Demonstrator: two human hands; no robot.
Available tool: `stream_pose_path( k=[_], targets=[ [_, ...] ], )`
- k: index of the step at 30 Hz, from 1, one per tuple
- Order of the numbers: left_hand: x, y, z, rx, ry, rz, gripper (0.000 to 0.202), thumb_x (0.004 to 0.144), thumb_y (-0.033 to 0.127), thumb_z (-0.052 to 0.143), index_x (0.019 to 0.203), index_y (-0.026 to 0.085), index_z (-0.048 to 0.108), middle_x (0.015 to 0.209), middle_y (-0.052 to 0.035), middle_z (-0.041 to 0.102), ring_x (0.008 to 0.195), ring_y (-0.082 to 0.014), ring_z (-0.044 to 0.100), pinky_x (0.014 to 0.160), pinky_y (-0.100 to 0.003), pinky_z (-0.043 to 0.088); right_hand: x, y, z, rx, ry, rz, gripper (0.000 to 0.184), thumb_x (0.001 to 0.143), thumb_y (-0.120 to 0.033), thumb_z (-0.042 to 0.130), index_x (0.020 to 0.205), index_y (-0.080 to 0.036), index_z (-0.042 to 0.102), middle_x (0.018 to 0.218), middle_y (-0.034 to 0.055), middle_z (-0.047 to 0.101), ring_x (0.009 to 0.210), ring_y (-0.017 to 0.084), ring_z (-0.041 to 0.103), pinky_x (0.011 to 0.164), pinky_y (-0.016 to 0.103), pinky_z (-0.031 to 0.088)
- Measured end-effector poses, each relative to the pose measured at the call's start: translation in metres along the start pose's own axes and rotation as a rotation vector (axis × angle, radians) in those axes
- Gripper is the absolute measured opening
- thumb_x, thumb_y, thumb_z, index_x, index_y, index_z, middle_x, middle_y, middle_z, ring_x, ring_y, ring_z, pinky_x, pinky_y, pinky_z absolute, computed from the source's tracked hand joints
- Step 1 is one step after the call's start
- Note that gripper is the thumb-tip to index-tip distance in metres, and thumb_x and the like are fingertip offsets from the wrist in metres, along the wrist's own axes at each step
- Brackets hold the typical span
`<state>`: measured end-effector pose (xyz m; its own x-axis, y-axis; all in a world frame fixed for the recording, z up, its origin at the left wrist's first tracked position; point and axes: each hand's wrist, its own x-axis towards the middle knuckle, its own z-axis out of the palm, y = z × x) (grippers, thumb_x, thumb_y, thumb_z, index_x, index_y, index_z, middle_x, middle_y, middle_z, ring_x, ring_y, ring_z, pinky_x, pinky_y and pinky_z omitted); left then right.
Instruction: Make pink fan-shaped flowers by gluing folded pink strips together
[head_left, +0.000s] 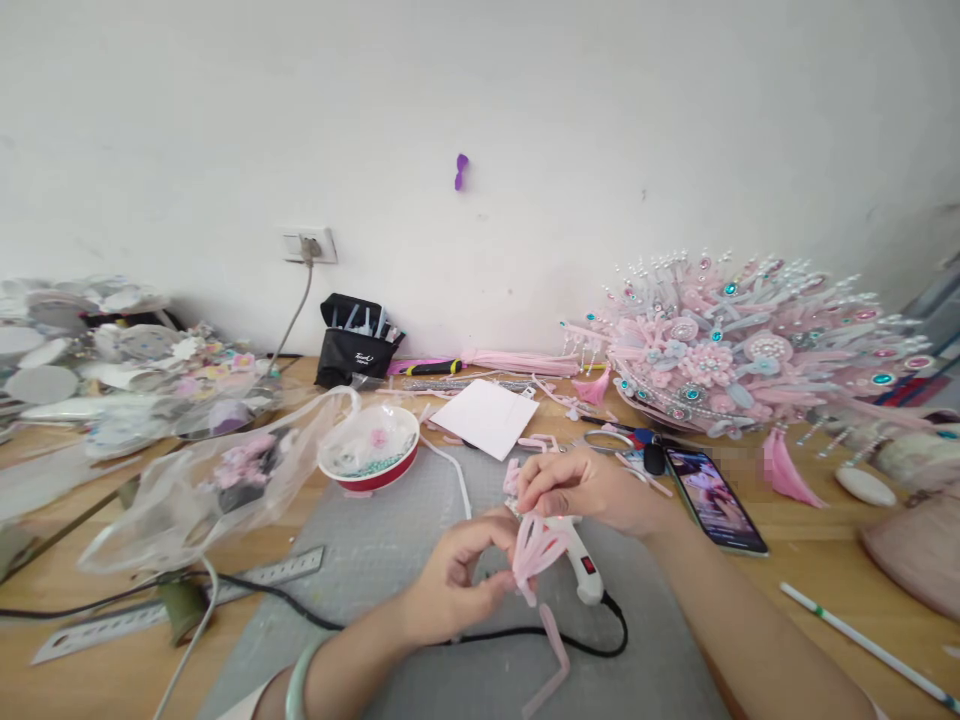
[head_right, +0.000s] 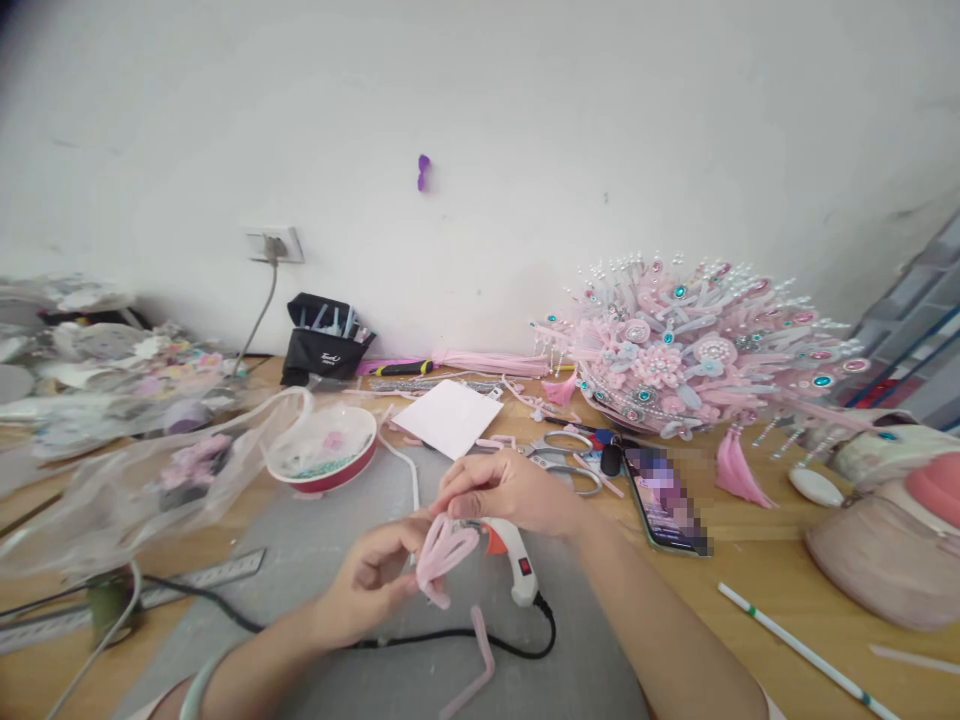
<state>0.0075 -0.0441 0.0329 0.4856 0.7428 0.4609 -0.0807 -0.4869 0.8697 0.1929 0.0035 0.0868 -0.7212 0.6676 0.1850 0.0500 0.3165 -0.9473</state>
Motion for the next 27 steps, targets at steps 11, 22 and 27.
stream_pose_path(
  k=[11,22,27],
  targets=[
    [0.0,0.0,0.001,-0.029,-0.011,0.017,0.025,0.079,0.04,0.049,0.07,0.018,0.055,0.067,-0.0074,0.062,0.072,-0.0193,0.055,0.071,-0.035,0.042,0.005,0.006,0.002,0.277,0.318,0.221,0.021,0.073,-0.034,0.059,0.074,-0.013,0.064,0.057,-0.0022,0.054,0.045,0.005,0.038,0.043,0.018,0.028],
    [0.0,-0.01,0.002,0.268,0.216,0.089,0.01,0.082,0.022,0.044,0.079,0.017,0.053,0.077,-0.0053,0.055,0.074,-0.0165,0.05,0.07,-0.029,0.039,0.003,-0.002,-0.002,-0.104,0.371,0.276,0.044,0.081,-0.049,0.04,0.062,-0.014,0.059,0.054,-0.0001,0.052,0.047,0.008,0.041,0.044,0.02,0.031],
    [-0.001,-0.012,0.002,0.255,0.329,0.076,0.008,0.082,0.019,0.045,0.082,0.017,0.053,0.078,-0.0046,0.056,0.075,-0.0165,0.05,0.071,-0.028,0.038,0.0,-0.007,-0.003,-0.212,0.268,0.301,0.045,0.08,-0.051,0.04,0.068,-0.012,0.061,0.065,0.0026,0.059,0.052,0.008,0.044,0.047,0.02,0.032]
  ],
)
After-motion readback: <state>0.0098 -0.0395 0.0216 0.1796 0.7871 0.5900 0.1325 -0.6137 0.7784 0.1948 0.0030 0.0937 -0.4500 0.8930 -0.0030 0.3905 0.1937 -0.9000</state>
